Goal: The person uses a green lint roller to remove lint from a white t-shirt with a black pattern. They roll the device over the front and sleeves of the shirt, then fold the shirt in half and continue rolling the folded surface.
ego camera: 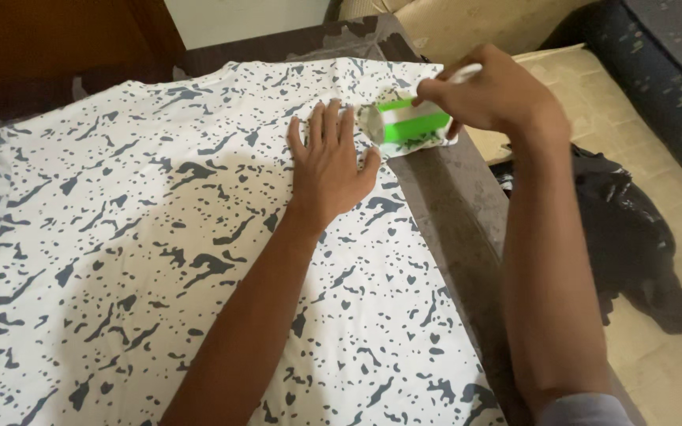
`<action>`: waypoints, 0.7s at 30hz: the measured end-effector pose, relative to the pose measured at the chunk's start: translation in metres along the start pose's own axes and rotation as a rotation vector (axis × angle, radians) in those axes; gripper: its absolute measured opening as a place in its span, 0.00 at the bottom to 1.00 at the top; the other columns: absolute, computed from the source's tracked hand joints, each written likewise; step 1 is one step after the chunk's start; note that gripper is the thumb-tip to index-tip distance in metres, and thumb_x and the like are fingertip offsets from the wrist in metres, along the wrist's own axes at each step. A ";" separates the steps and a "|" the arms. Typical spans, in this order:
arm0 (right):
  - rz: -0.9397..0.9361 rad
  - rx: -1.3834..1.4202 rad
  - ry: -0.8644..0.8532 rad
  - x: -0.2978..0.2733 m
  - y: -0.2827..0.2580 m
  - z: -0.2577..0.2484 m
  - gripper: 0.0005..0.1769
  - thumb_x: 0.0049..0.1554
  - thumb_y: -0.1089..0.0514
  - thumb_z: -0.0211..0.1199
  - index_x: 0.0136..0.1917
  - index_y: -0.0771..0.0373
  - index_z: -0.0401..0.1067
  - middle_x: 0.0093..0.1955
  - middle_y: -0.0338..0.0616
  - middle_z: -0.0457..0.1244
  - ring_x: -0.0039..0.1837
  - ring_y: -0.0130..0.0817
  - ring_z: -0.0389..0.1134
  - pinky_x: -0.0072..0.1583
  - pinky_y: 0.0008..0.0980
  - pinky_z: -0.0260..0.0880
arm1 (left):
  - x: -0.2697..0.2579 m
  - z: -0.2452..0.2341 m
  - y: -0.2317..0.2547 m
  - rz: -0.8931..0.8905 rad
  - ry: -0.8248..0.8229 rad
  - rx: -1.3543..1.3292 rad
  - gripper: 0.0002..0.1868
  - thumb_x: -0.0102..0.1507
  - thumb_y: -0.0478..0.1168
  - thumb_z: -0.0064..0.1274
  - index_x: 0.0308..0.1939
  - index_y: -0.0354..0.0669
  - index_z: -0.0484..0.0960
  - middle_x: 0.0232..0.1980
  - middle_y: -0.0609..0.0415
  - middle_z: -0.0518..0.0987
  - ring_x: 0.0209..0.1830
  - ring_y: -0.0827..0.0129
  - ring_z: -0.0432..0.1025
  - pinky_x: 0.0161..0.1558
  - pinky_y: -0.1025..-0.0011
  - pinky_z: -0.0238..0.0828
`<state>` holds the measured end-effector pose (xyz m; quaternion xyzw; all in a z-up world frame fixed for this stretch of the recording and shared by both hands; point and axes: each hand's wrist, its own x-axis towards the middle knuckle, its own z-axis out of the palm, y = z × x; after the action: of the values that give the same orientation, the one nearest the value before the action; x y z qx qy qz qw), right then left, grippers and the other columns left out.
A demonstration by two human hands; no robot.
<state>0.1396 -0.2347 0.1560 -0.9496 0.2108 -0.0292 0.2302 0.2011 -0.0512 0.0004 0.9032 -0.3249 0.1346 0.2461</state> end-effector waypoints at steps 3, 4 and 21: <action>-0.108 0.154 0.001 0.019 0.008 0.014 0.22 0.58 0.45 0.65 0.52 0.67 0.81 0.46 0.51 0.73 0.37 0.36 0.75 0.50 0.37 0.77 | 0.000 0.004 -0.001 -0.028 -0.033 0.016 0.44 0.65 0.58 0.43 0.74 0.26 0.59 0.79 0.35 0.54 0.81 0.47 0.45 0.75 0.38 0.29; -0.133 0.187 -0.007 0.025 0.009 0.020 0.23 0.58 0.45 0.65 0.54 0.66 0.81 0.47 0.52 0.73 0.37 0.36 0.75 0.48 0.36 0.77 | 0.000 0.004 -0.001 -0.043 -0.050 0.017 0.44 0.65 0.58 0.42 0.74 0.26 0.58 0.80 0.36 0.54 0.82 0.47 0.45 0.76 0.38 0.28; -0.479 -0.067 0.118 0.037 0.011 0.043 0.21 0.59 0.45 0.69 0.61 0.57 0.81 0.48 0.53 0.73 0.46 0.44 0.76 0.52 0.42 0.74 | 0.004 0.002 -0.004 -0.023 -0.086 0.050 0.43 0.67 0.60 0.37 0.75 0.28 0.55 0.80 0.35 0.50 0.82 0.46 0.42 0.75 0.38 0.25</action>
<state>0.1754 -0.2402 0.1114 -0.9762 -0.0061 -0.1313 0.1724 0.2064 -0.0517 -0.0008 0.9176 -0.3212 0.1010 0.2110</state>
